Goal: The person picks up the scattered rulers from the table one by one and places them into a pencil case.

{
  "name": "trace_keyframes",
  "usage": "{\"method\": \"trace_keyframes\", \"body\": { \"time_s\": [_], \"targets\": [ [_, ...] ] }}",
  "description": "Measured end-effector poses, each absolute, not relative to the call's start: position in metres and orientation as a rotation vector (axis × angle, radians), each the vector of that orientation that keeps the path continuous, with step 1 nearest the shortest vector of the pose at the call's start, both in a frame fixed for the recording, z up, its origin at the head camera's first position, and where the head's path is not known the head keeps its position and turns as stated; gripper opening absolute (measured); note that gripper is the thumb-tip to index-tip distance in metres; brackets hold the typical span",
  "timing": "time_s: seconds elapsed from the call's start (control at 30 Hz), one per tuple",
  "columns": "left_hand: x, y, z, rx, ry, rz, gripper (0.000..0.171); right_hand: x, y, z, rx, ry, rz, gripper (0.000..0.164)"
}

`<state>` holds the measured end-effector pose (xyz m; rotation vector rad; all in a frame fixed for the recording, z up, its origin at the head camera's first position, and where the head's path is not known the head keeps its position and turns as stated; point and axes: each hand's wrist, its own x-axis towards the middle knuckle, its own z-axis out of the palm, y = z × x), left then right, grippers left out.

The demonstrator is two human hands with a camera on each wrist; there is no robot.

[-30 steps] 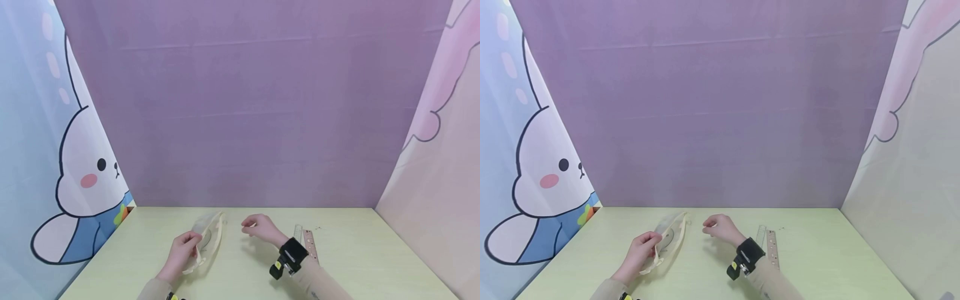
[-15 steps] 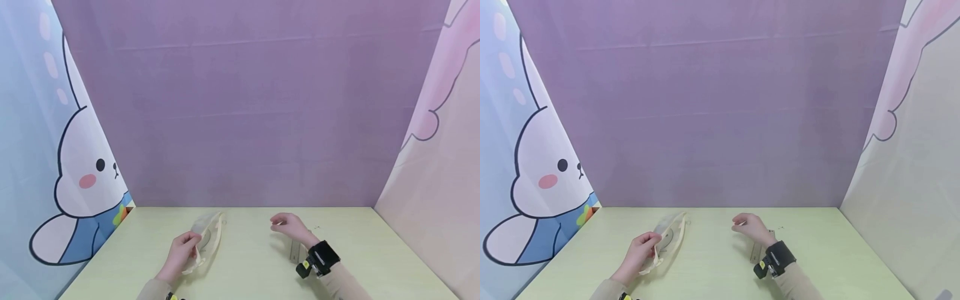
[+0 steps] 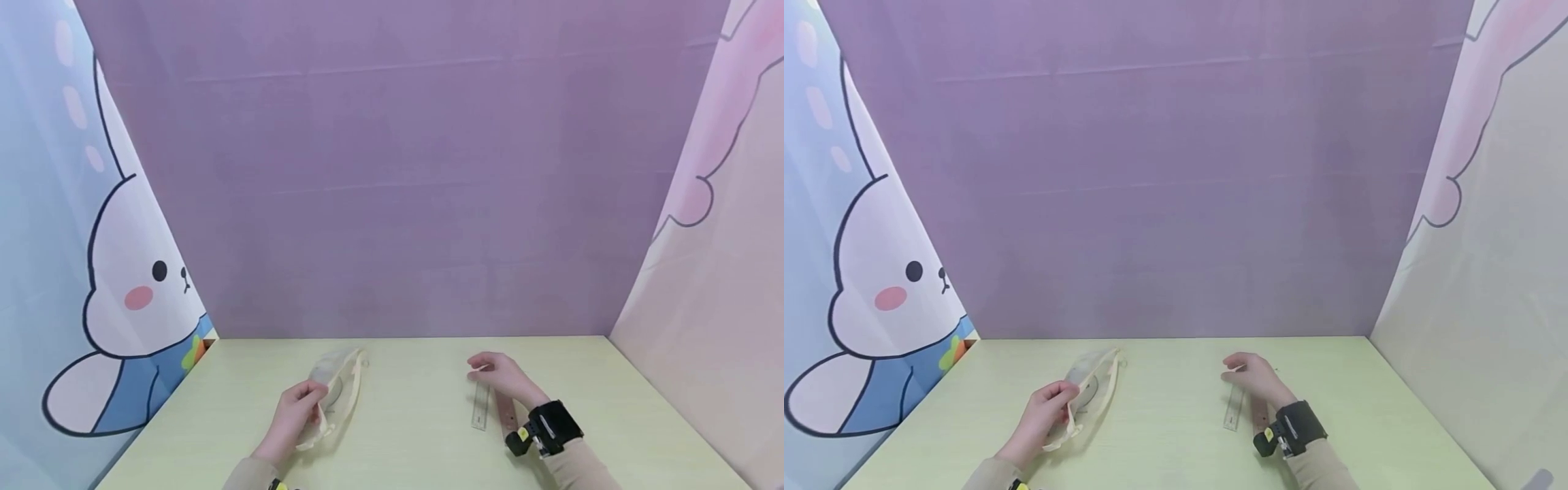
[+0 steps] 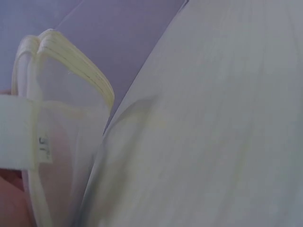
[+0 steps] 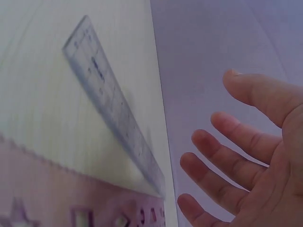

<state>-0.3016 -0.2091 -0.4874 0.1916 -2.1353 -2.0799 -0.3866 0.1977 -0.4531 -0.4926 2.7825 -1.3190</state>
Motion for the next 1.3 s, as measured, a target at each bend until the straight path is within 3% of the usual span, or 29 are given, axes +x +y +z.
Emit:
{"method": "trace_keyframes", "body": {
  "time_s": [0.5, 0.93, 1.3],
  "targets": [
    [-0.303, -0.209, -0.49, 0.21, -2.176, -2.053, 0.019, -0.385, 0.216, -0.458, -0.428, 2.827, -1.246, 0.043],
    [-0.302, -0.209, -0.494, 0.228, -2.166, -2.064, 0.019, -0.393, 0.227, -0.473, -0.567, 2.799, -1.07, 0.098],
    [-0.303, -0.209, -0.495, 0.247, -2.157, -2.099, 0.018, -0.393, 0.228, -0.476, -0.573, 2.861, -0.852, 0.106]
  ]
}}
